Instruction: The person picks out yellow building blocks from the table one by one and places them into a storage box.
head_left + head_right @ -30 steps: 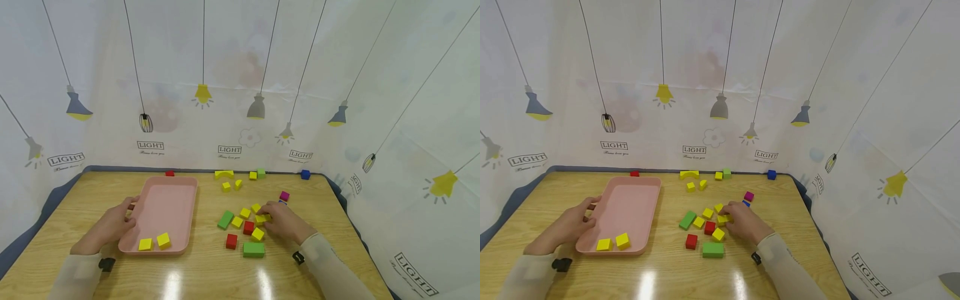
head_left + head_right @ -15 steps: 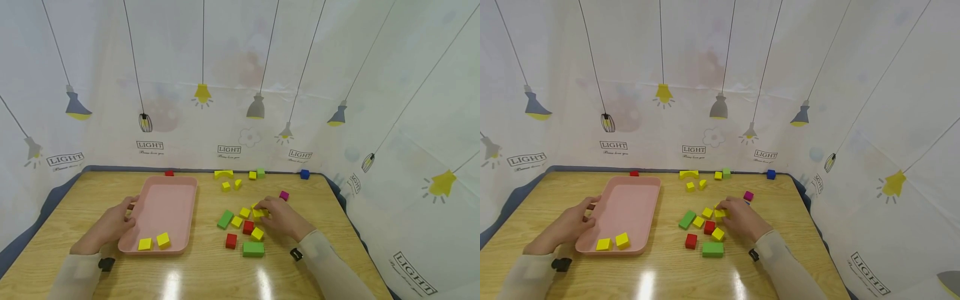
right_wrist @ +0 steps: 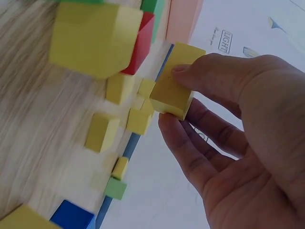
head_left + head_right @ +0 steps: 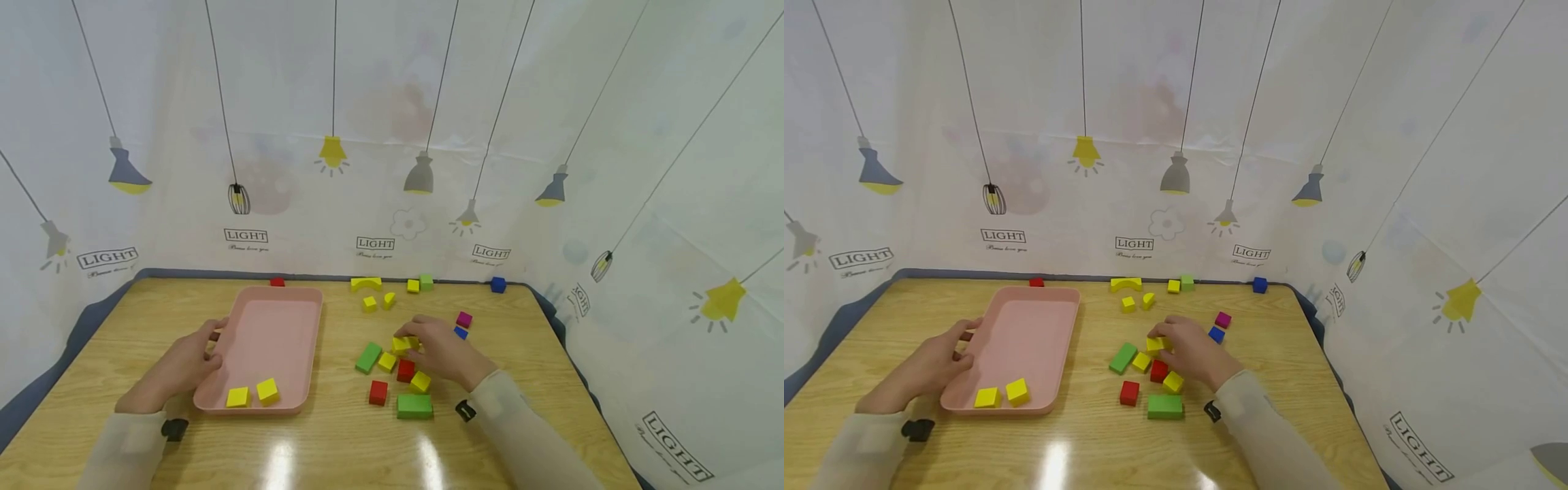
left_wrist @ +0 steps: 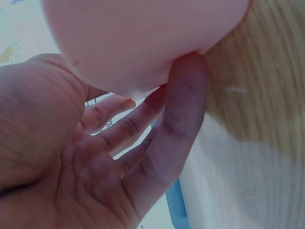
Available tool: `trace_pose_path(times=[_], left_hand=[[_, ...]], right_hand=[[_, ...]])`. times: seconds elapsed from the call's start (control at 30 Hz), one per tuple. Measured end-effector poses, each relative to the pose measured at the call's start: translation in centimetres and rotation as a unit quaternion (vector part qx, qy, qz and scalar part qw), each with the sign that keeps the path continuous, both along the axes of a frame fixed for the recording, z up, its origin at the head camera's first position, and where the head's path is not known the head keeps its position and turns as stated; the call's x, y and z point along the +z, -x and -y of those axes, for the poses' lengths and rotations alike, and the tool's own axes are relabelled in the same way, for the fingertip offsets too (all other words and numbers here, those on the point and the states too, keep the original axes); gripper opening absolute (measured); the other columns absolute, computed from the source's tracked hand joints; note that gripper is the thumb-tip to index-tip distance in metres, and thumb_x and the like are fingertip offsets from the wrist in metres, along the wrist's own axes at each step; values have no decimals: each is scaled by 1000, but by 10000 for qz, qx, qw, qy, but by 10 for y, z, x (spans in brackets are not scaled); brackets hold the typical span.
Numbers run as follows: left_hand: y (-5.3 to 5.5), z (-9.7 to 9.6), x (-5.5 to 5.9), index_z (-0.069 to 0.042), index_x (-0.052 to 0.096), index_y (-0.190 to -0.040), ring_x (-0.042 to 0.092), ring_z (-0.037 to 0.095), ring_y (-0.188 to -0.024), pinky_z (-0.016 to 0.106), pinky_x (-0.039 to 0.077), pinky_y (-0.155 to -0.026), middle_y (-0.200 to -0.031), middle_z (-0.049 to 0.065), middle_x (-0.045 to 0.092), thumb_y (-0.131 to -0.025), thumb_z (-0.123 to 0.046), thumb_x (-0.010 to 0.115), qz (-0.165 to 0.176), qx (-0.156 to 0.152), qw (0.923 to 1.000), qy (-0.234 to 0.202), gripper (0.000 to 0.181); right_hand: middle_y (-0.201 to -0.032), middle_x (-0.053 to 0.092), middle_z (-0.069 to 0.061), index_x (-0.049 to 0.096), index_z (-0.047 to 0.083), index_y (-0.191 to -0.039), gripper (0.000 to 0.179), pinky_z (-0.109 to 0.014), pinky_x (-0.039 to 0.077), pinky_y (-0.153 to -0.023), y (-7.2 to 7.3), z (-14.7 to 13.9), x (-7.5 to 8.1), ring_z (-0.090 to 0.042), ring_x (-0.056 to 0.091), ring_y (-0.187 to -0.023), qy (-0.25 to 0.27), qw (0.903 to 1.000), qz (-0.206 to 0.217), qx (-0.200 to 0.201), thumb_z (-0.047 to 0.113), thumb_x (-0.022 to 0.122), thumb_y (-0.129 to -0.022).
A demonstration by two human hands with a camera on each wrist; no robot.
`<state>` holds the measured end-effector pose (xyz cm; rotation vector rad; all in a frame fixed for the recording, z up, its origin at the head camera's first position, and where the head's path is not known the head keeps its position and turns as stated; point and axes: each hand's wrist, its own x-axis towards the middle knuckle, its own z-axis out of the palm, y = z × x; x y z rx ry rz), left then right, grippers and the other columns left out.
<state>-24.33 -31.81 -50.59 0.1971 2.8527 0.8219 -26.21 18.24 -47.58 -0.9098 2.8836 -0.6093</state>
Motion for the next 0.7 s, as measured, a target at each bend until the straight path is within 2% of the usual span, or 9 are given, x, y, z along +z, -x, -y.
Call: trace_pose_path(times=[0.23, 0.47, 0.7], left_hand=[[-1, 1, 1, 13, 33, -173, 78, 48, -116, 63, 70, -100, -152, 48, 60, -105, 1, 69, -124, -76, 9999, -15, 78], [0, 1, 0, 13, 32, -173, 78, 50, -117, 63, 70, -101, -153, 48, 59, -106, 1, 70, -59, -75, 10000, 4, 78], [0, 0, 1, 13, 31, -174, 77, 51, -120, 65, 69, -104, -154, 47, 59, -106, 0, 69, -37, -57, 10000, 12, 78]], right_hand=[[-137, 80, -5, 81, 15, -141, 34, -44, 68, -111, 1, 29, 10, -23, 77, -122, -88, 9999, 46, 134, 11, 83, -107], [-143, 79, -1, 80, 20, -144, 35, -41, 67, -116, 0, 61, 20, -20, 74, -125, -197, 9994, 211, 167, 17, 82, -109], [-137, 80, -1, 81, 17, -144, 36, -29, 67, -108, 1, 92, 21, -15, 73, -116, -133, 9981, -175, 576, 14, 84, -108]])
